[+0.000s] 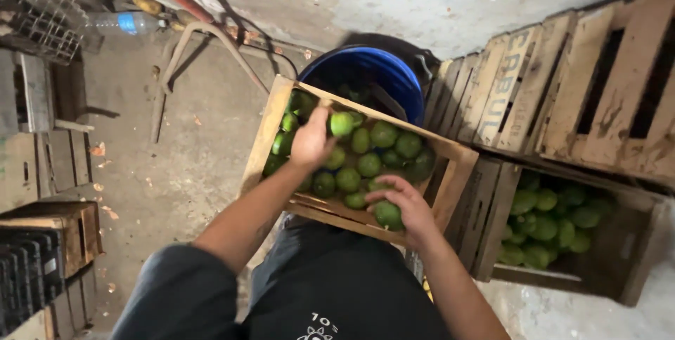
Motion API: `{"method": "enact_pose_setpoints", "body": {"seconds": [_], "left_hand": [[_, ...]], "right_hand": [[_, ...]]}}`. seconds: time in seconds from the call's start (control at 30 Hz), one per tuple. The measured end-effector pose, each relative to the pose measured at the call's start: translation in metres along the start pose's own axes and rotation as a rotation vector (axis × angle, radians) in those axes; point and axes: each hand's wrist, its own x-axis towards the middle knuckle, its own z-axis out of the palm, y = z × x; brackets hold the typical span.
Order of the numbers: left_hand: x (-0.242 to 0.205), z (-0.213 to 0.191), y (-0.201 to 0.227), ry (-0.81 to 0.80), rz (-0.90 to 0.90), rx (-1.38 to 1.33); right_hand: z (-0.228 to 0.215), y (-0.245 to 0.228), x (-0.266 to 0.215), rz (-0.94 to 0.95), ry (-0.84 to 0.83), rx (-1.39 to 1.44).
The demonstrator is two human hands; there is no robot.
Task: The person transfers green limes from a wooden crate into a blue bucket, handling them one by one or in small handfuls. The person repeatedly reaches into the crate, picks up limes, and places them into the bucket until the crate is nearly empty.
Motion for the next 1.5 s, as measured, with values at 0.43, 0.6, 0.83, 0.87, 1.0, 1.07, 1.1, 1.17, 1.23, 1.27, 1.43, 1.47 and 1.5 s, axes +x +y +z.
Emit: {"method": "enact_pose_setpoints", "body": {"seconds": [0.43,0.6,0.83,0.87,1.0,1.07,1.1,1.17,1.23,1.27,1.43,1.47,1.5], "left_hand": [[-0.05,0.018,-0.012,0.601,0.519,0.434],[0.001,0.004,-0.033,0.28,-0.066,0.553],[0.015,-0.004,-0.033,0.302,0.082,0.728],[0.023,0.009,-0.043,0.31,0.091,0.734],[-0.005,0.043,-0.019,0.109,-0.217,-0.619],[-0.047,0.045,0.038,-0.075,-0.318,-1.253],[-0.069,0.044,0.071,-0.152,-0.297,-1.411],[-0.1,0.058,0.117,-0.235,-0.267,-1.562],[-0.116,0.093,0.143,-0.291,-0.144,-1.469],[-0.122,0.099,0.154,-0.297,-0.136,-1.468],[-0.152,0.153,0.25,-0.243,0.445,-0.603],[-0.163,0.163,0.268,-0.286,0.45,-0.607],[-0.17,0.169,0.287,-0.296,0.633,-0.442]], "right_hand": [[0.046,-0.039,-0.021,0.033,0.161,-0.062],[0.006,0.013,-0.008,0.027,0.037,0.225],[-0.01,-0.023,-0.04,-0.223,-0.462,0.349],[-0.017,-0.024,-0.043,-0.237,-0.465,0.35],[-0.051,-0.02,-0.063,-0.272,-0.47,0.383],[-0.07,-0.015,-0.077,-0.311,-0.475,0.391],[-0.081,-0.011,-0.084,-0.319,-0.444,0.429],[-0.095,-0.01,-0.103,-0.337,-0.416,0.468],[-0.108,-0.018,-0.128,-0.294,-0.426,0.595],[-0.115,-0.006,-0.128,-0.303,-0.425,0.591],[-0.181,0.044,-0.15,-0.378,-0.692,0.969],[-0.208,0.07,-0.154,-0.401,-0.655,0.979],[-0.237,0.089,-0.149,-0.424,-0.684,0.927]]}}
